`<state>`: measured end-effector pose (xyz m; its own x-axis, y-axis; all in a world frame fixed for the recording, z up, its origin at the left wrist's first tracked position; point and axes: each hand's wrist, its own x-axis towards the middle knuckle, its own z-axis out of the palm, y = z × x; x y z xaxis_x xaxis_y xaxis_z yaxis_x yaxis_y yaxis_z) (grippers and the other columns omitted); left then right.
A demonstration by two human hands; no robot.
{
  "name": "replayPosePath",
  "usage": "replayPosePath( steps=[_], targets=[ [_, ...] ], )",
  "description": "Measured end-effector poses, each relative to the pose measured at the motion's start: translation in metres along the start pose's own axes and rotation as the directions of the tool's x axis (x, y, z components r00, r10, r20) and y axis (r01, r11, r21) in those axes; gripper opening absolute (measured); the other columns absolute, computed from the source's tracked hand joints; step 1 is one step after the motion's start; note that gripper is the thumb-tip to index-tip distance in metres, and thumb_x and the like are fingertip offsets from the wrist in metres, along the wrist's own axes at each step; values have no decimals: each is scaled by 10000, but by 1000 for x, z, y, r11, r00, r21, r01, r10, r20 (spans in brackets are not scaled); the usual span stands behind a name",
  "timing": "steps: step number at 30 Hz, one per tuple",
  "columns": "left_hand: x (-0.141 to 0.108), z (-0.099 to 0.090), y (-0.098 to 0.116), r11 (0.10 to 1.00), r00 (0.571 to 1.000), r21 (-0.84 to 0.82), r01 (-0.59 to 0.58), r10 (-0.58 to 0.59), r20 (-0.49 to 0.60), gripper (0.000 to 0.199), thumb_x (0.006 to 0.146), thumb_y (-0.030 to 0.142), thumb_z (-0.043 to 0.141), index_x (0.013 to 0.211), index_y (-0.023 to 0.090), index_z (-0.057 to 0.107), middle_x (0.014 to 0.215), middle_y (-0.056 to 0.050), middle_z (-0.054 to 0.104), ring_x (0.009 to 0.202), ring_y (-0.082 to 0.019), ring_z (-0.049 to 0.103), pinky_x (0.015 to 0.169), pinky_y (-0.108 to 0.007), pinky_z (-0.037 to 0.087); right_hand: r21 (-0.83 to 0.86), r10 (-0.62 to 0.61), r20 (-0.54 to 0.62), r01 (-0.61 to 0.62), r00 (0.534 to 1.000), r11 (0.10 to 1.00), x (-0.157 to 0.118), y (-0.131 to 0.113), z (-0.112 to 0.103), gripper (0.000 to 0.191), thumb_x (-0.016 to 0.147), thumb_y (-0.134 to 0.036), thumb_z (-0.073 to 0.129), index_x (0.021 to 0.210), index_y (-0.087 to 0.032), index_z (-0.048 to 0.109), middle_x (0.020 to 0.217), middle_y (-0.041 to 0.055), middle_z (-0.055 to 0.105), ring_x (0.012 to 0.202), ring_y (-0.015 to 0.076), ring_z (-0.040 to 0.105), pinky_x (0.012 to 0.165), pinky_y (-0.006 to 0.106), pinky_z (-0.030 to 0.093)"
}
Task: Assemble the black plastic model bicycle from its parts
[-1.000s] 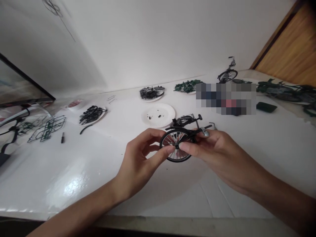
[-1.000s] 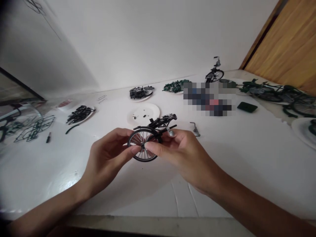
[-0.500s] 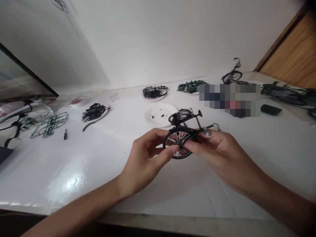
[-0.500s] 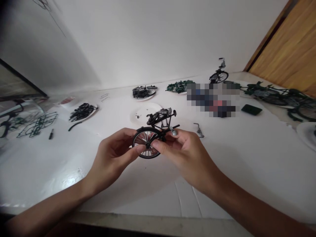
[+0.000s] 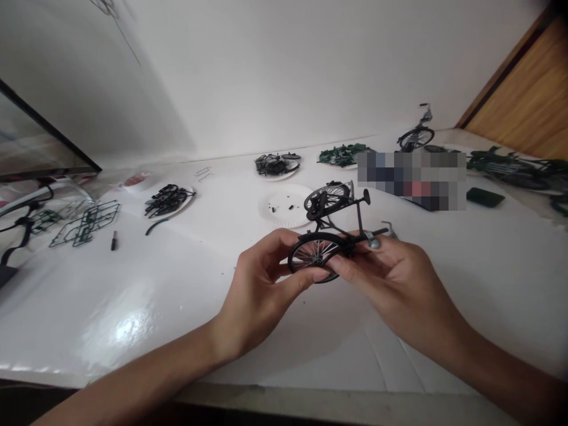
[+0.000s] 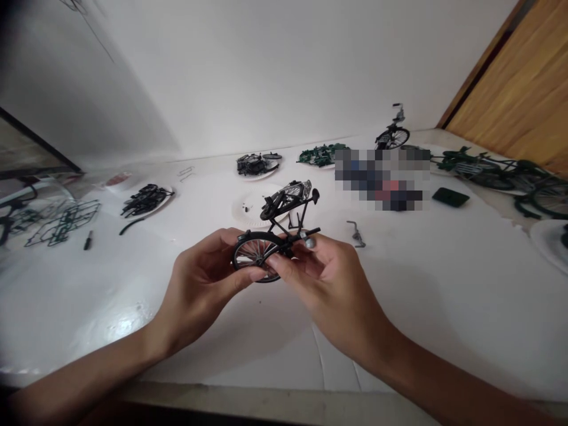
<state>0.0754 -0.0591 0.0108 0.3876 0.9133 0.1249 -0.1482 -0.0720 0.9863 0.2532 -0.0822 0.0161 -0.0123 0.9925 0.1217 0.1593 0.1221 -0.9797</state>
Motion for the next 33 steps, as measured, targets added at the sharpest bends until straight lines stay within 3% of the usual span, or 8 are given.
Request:
replayPosePath(
  steps=[7, 14, 22, 33],
  targets=[
    [6, -6, -2, 998, 999, -57, -8, 11, 44, 191, 784, 164, 788, 915, 130, 653, 952, -55, 680, 901, -170, 646, 786, -269, 573, 138, 85, 84, -96, 993, 986, 2, 1, 0, 188, 814, -280, 762, 1000, -251, 756, 1016, 13, 776, 974, 191, 724, 820, 250, 597],
    [6, -9, 4, 998, 993, -48, 38, -33, 109, 148, 885, 216, 695, 996, 124, 662, 1060, -92, 690, 1019, -202, 643, 885, -301, 528, 262, 112, 108, -137, 988, 955, 1, 3, -3, 306, 762, -149, 787, 1038, -279, 766, 1039, -5, 775, 959, 181, 728, 814, 254, 609],
    [5, -10, -1, 996, 994, -72, 47, -39, 105, 151, 911, 251, 669, 1018, 145, 672, 1124, -96, 697, 1056, -208, 652, 915, -312, 524, 282, 128, 109, -154, 986, 947, 0, 5, -1, 291, 774, -158, 774, 1044, -268, 765, 1057, 15, 771, 951, 203, 732, 810, 301, 623],
    [1, -7, 2, 1000, 997, -3, 5, -5, 83, 123, 907, 254, 671, 972, 149, 677, 1005, -69, 684, 954, -172, 637, 859, -291, 531, 220, 132, 93, -149, 987, 964, 1, 2, -1, 269, 767, -152, 770, 1018, -249, 765, 1042, 19, 773, 966, 216, 726, 847, 301, 598]
  ],
)
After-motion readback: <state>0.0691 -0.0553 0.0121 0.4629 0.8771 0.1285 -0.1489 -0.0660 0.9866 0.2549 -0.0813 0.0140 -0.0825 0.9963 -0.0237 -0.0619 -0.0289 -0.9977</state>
